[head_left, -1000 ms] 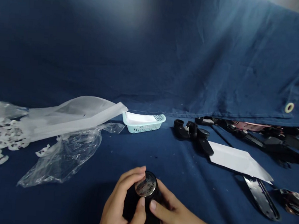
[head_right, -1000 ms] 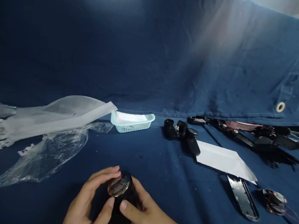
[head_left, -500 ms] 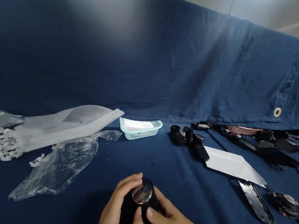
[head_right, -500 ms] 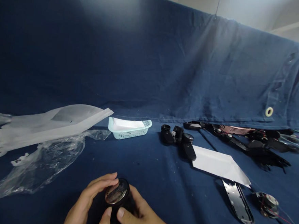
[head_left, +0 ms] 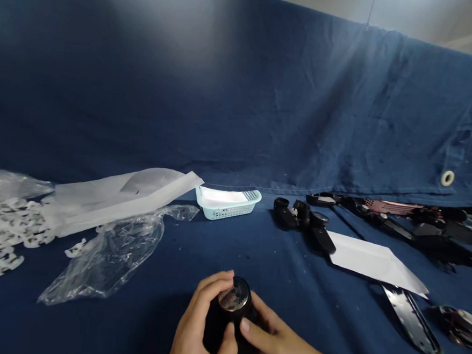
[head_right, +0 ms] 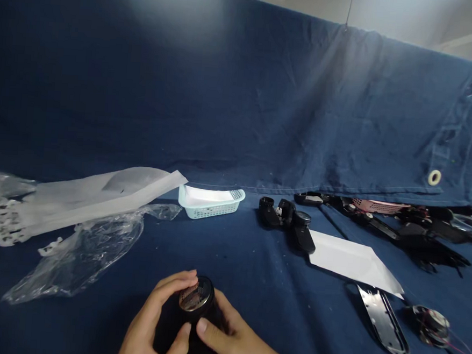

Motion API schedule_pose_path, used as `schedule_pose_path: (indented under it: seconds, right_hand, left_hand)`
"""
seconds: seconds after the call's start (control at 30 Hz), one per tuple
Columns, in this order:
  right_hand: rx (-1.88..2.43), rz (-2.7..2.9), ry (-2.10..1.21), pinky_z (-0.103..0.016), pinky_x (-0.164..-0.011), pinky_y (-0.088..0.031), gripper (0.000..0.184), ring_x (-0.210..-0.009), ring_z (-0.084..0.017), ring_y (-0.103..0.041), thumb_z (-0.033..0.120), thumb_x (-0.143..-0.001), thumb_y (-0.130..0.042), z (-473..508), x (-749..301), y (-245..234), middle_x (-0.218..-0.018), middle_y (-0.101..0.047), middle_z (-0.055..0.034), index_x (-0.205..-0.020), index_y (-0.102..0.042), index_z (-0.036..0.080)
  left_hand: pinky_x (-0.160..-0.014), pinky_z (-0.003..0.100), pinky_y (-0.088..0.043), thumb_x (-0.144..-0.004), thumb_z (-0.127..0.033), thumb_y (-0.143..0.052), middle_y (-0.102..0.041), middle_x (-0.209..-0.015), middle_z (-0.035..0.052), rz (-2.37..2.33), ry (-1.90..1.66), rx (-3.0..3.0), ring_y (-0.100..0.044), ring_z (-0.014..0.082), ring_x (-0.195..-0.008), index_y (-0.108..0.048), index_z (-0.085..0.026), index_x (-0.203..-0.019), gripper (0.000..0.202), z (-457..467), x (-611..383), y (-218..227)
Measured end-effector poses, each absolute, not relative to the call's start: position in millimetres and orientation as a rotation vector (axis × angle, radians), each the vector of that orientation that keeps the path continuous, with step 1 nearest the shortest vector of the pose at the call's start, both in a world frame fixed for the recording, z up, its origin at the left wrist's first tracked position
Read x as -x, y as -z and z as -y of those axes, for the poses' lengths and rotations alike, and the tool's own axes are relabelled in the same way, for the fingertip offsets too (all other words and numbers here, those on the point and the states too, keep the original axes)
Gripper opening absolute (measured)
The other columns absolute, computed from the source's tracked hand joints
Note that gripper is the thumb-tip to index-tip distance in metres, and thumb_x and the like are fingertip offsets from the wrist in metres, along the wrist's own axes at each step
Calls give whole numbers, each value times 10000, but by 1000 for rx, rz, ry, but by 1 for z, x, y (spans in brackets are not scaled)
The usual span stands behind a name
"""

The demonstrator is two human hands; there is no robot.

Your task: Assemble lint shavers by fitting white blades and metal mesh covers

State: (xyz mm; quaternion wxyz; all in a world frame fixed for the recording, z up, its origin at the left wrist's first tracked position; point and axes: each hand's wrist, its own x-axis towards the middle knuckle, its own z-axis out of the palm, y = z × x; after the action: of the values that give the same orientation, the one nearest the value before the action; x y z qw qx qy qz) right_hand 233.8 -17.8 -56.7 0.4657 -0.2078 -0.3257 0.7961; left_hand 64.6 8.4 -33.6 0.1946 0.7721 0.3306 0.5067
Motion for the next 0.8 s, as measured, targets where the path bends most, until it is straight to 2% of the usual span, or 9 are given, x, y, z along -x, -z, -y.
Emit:
schedule_pose_path:
  seconds: [0.3, 0.5, 0.8]
  right_hand:
    - [465, 807, -1955, -380, -1117, -353, 513, -1193, -192, -607, 218, -864, -738, 18, -235, 52, -1317, -613, -47, -1336, -548, 279]
    - [497, 788, -1979, -427, -1043, -429, 519, -1125, -219, -649, 247, -842, -761, 17, -234, 53, -1209, -664, -61, -1316, -549, 256]
    - [585, 988, -1910, -395, -1082, -375, 584, -1136, -209, -620, 286, -822, -773, 14, -239, 49, -1236, -644, -37, -1353, -530, 281]
  left_hand:
    - [-1015, 326, -506, -849, -129, -494, -566, -1257, 78, -927, -1456, -2141, -575, 210, -1187, -477, -238, -1274, 440, -9, -67, 39]
    - [-1012, 336, -512, -865, -131, -484, -557, -1280, 78, -914, -1429, -2135, -575, 215, -1197, -470, -250, -1278, 430, -11, -64, 42]
    - [-995, 353, -516, -909, -176, -481, -600, -1231, 53, -1034, -1531, -1940, -608, 219, -1162, -533, -282, -1216, 329, -3, -70, 38]
